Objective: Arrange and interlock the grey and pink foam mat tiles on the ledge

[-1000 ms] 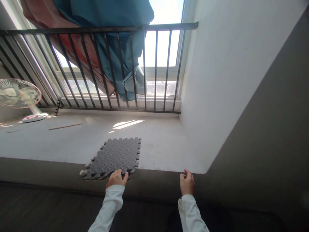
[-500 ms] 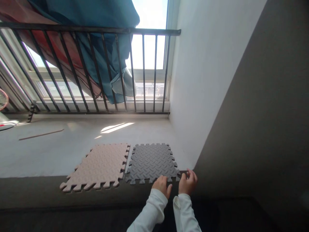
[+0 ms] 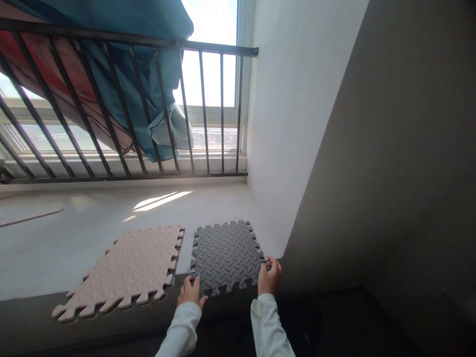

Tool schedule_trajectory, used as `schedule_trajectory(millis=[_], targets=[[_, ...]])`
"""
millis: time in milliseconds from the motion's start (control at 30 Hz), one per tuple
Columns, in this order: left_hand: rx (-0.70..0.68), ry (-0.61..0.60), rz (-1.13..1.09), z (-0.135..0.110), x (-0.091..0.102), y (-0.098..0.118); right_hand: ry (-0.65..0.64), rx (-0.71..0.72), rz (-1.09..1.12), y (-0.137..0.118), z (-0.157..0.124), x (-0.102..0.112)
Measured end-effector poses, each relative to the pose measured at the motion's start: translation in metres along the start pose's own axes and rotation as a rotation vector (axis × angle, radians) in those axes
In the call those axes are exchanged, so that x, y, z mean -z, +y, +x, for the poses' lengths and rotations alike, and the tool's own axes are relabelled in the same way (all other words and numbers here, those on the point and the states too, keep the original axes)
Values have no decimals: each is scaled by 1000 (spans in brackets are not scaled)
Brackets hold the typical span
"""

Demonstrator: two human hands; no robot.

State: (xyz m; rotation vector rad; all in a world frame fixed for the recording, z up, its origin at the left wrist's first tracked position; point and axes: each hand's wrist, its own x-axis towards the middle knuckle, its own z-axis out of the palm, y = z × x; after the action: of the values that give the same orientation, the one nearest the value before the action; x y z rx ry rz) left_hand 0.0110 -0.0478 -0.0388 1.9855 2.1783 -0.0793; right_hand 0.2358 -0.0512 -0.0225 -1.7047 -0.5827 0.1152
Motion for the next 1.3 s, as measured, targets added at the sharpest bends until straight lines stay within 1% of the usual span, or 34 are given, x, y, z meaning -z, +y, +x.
schedule_trajectory(millis=[133,367,500,667,867,1000,1133,1233,1300], targets=[[-61,19,-20,6,0,8,-31,-9,6,-5,-2,1],[-151,103,-56,18,11,41,-44,-51,33,-4,-2,4],[-189,93,-65,31,17,57,-27,-70,25,-1,0,7],[-228,63,-37,45,24,68,6,-90,27,-1,-1,8],[-251,35,-2,47,24,71,-49,-86,15,1,-8,-1],[-252,12,11,45,22,73,-64,-76,1,5,-11,-7],[-284,-25,19,40,21,74,-105,-93,-36,7,-11,-9],[-304,-1,28,34,23,64,-136,-100,-41,9,-10,-9],[-305,42,51,31,26,48,-152,-106,-43,10,-9,-7]])
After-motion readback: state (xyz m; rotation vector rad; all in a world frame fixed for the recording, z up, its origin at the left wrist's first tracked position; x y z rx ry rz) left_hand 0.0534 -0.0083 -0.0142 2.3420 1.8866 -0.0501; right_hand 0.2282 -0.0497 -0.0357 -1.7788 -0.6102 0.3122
